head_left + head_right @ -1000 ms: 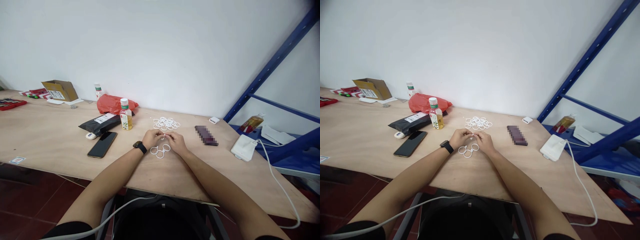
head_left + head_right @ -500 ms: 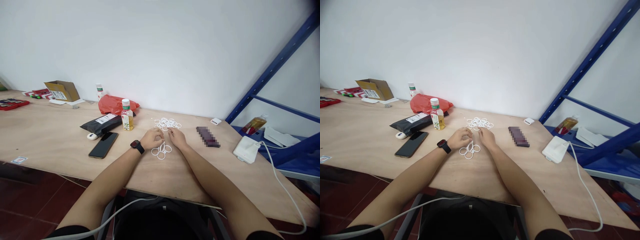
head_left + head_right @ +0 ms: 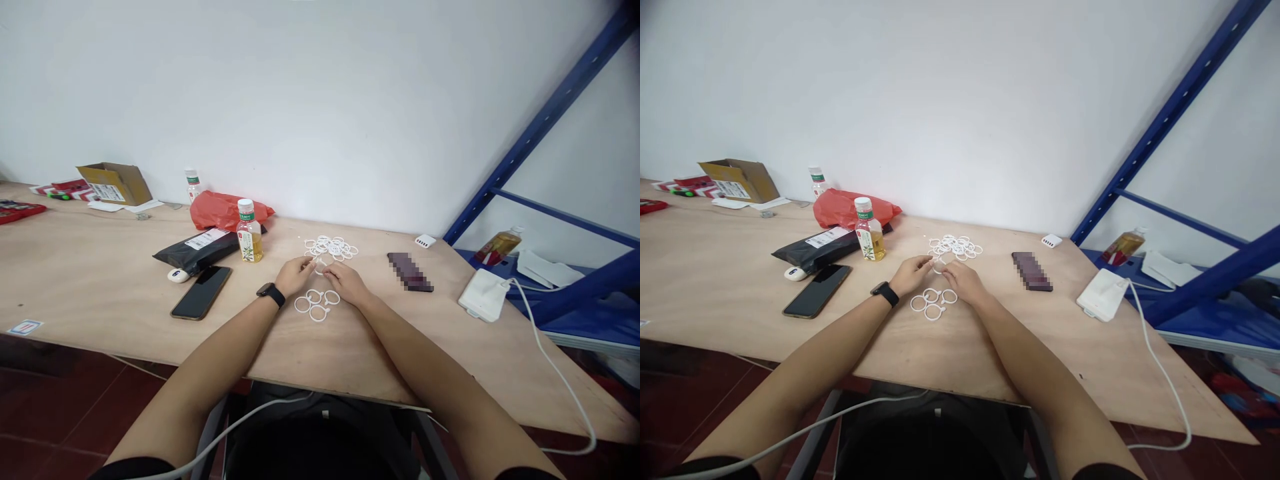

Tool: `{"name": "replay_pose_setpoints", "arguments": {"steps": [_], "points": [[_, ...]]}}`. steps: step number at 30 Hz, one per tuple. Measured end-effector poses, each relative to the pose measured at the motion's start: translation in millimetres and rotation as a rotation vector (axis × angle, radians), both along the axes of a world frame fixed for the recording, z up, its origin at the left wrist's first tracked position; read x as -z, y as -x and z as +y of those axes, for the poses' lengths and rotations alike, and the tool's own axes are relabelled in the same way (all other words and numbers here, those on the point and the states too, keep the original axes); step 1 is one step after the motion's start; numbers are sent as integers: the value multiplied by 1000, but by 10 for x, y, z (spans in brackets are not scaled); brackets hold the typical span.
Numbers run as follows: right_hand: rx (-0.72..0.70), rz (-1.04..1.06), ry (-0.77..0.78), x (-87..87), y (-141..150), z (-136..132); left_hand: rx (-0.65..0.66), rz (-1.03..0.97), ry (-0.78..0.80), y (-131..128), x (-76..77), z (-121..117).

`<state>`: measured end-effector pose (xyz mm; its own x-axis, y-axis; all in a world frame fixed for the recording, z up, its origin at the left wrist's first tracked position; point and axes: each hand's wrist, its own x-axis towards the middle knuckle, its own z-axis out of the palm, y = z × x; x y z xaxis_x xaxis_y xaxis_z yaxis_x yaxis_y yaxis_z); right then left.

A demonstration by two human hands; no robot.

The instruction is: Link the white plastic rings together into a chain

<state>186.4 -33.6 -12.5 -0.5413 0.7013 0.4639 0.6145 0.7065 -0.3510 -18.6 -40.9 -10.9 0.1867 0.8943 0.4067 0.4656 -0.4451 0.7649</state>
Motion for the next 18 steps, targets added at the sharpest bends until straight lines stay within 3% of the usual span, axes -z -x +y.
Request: {"name": "replay_pose_setpoints", "arguments": {"steps": [4, 8, 14, 18], "points": [[-44, 47, -57, -79, 72, -98, 192, -298, 149, 0, 4, 71], [-43, 90, -70, -105, 103, -119, 133, -417, 163, -38, 8, 75], [100, 372, -69, -122, 134, -157, 127, -253, -7, -104, -32, -70], [92, 439, -41, -149, 165, -186, 165, -58, -83, -91, -98, -144]]}}
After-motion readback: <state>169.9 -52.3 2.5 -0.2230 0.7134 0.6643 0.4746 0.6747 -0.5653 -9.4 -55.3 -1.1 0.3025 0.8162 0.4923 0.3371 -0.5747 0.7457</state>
